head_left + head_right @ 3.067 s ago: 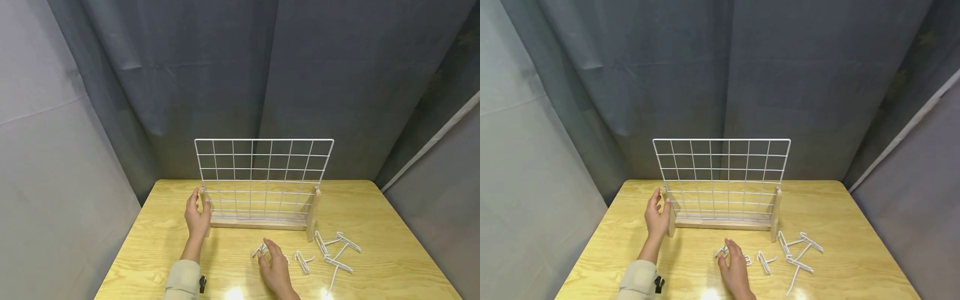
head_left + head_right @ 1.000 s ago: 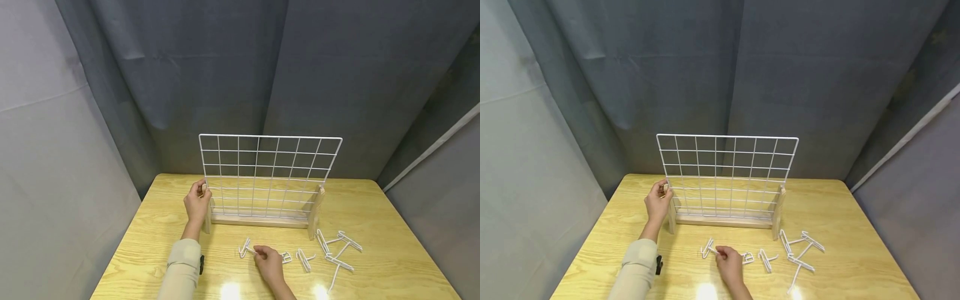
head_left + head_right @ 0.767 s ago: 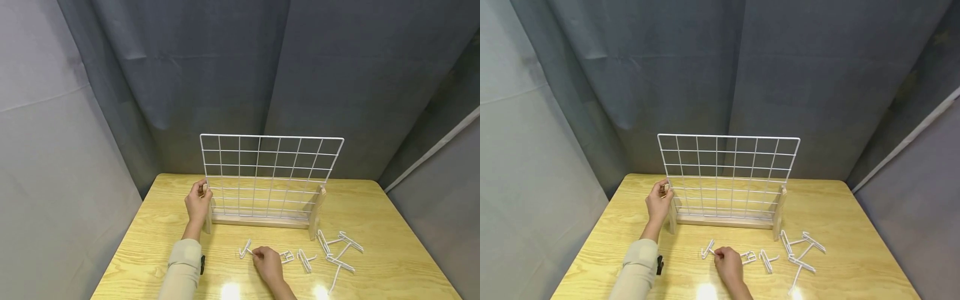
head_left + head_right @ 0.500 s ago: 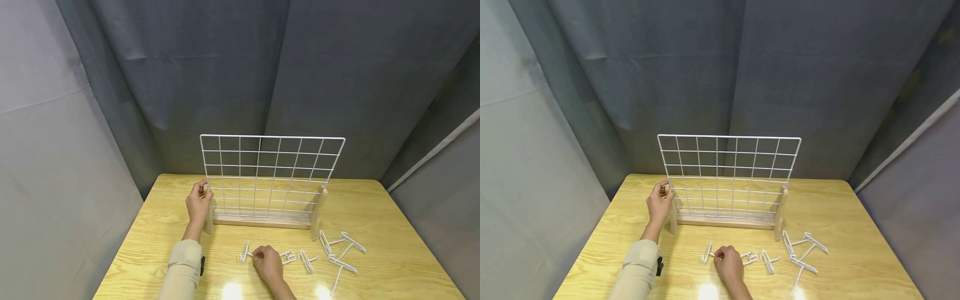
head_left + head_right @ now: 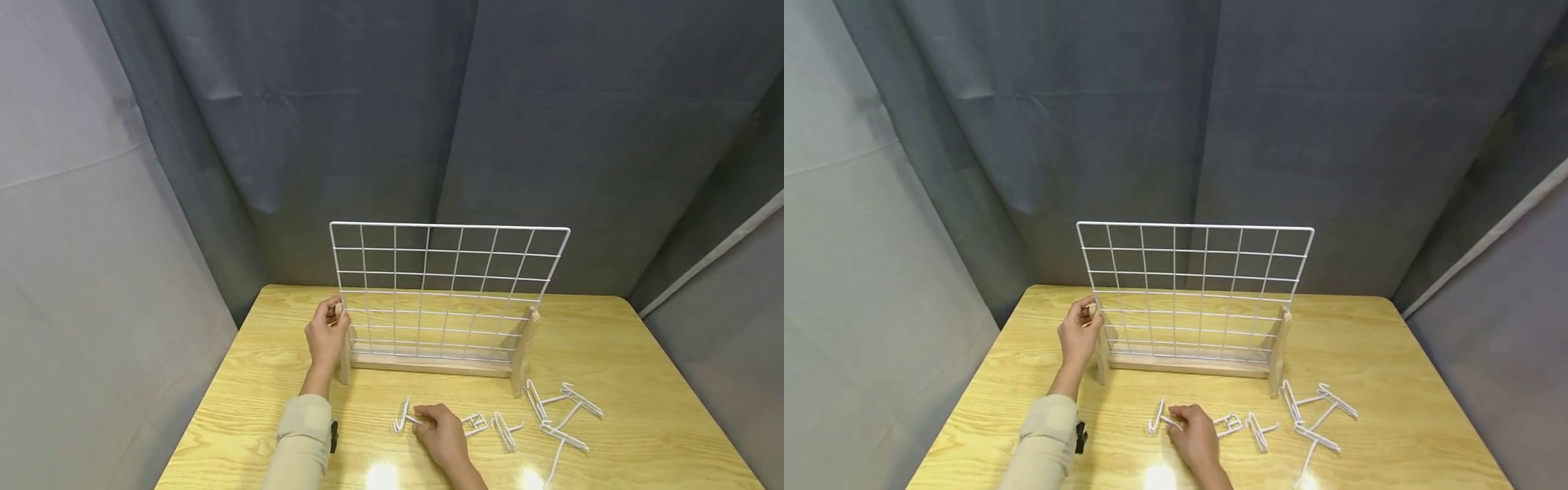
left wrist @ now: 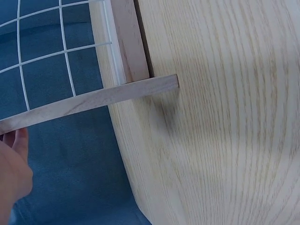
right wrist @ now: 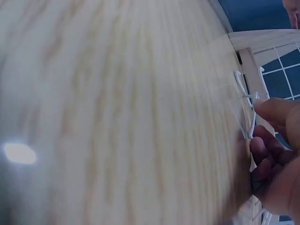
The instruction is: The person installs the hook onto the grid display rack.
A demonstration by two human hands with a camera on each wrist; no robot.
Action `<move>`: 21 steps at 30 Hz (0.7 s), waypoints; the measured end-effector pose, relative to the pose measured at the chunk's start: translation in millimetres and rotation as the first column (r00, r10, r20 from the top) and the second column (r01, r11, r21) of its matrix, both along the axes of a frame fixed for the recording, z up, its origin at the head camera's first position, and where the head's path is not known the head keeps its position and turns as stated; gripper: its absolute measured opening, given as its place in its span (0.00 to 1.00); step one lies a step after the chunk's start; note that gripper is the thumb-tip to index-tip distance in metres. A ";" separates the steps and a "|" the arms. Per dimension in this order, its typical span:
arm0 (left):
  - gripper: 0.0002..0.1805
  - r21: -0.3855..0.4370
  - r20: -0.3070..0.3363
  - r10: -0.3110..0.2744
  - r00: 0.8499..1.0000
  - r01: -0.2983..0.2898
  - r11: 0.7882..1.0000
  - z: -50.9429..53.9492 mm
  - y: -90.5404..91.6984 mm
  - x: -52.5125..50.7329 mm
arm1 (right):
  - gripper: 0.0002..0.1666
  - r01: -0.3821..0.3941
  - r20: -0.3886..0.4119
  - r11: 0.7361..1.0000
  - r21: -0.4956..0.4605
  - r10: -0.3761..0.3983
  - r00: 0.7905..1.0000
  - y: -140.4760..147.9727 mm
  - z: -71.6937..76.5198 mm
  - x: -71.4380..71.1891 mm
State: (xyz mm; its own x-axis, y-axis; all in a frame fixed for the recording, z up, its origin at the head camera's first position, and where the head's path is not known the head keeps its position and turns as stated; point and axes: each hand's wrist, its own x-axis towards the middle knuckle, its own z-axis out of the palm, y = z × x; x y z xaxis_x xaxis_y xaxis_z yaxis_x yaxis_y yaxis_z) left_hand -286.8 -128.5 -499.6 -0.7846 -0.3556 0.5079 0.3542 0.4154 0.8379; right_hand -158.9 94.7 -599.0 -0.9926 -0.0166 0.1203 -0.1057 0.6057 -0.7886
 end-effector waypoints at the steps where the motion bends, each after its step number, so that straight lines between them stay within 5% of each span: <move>1: 0.19 0.002 0.000 -0.002 1.000 0.002 1.000 0.5 0.0 0.0 | 0.16 -0.006 -0.005 1.000 0.014 0.006 1.000 0.0 -0.5 -0.7; 13: 0.20 -0.011 -0.036 -0.021 0.999 0.020 1.000 -1.0 1.0 -0.6 | 0.06 0.029 -0.051 0.986 0.164 -0.021 0.998 -5.0 -5.5 -1.0; 21: 0.20 -0.011 -0.025 -0.005 1.000 0.005 1.000 -2.7 0.1 -1.1 | 0.05 0.019 -0.098 0.999 0.045 -0.014 0.995 -7.3 5.8 1.6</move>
